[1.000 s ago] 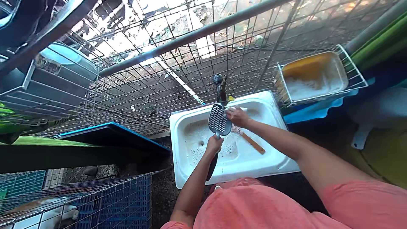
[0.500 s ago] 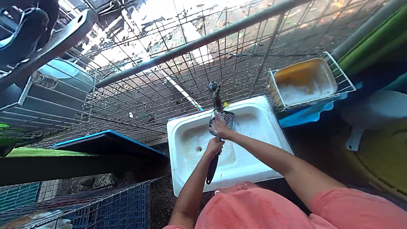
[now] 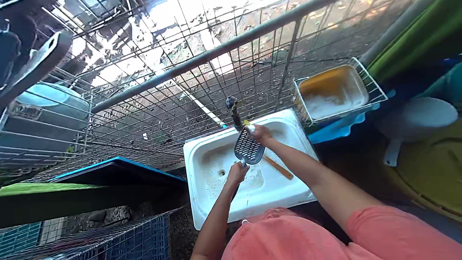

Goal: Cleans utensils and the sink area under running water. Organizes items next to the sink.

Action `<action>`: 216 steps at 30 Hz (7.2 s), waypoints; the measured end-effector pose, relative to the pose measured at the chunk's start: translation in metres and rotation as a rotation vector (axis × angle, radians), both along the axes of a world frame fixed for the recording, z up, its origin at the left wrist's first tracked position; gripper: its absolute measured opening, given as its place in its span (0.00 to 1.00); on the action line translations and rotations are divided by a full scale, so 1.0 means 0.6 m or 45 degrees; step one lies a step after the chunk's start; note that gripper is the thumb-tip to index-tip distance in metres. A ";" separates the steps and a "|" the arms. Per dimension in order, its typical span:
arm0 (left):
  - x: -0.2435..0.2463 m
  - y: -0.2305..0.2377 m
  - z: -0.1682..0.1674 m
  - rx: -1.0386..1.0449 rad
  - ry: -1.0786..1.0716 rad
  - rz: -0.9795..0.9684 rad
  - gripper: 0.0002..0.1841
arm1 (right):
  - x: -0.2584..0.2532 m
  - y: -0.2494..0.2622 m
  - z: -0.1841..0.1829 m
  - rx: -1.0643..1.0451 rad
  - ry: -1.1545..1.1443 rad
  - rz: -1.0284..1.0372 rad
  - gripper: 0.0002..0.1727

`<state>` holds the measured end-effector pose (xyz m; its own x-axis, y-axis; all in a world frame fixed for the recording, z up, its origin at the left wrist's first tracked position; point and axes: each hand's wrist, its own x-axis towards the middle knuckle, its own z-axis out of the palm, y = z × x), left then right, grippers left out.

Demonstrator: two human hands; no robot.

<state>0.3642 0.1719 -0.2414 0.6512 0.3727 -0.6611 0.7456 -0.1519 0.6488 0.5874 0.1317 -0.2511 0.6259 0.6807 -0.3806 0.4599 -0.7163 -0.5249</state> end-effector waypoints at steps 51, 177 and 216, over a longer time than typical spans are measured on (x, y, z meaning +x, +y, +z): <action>0.036 0.012 0.036 -0.111 0.048 0.360 0.14 | -0.026 0.013 0.142 0.316 0.486 -0.182 0.22; -0.012 0.111 0.016 -0.006 -0.919 1.700 0.24 | -0.220 -0.097 -0.007 -0.223 0.291 0.787 0.35; 0.155 -0.144 -0.158 0.214 0.238 -0.395 0.21 | 0.204 -0.271 0.302 0.497 -0.500 -0.240 0.46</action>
<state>0.4572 0.0856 -0.3363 0.6238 0.2909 -0.7254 0.7508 -0.4809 0.4528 0.7098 -0.0306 -0.0699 0.7932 0.5873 0.1611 0.5568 -0.5923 -0.5823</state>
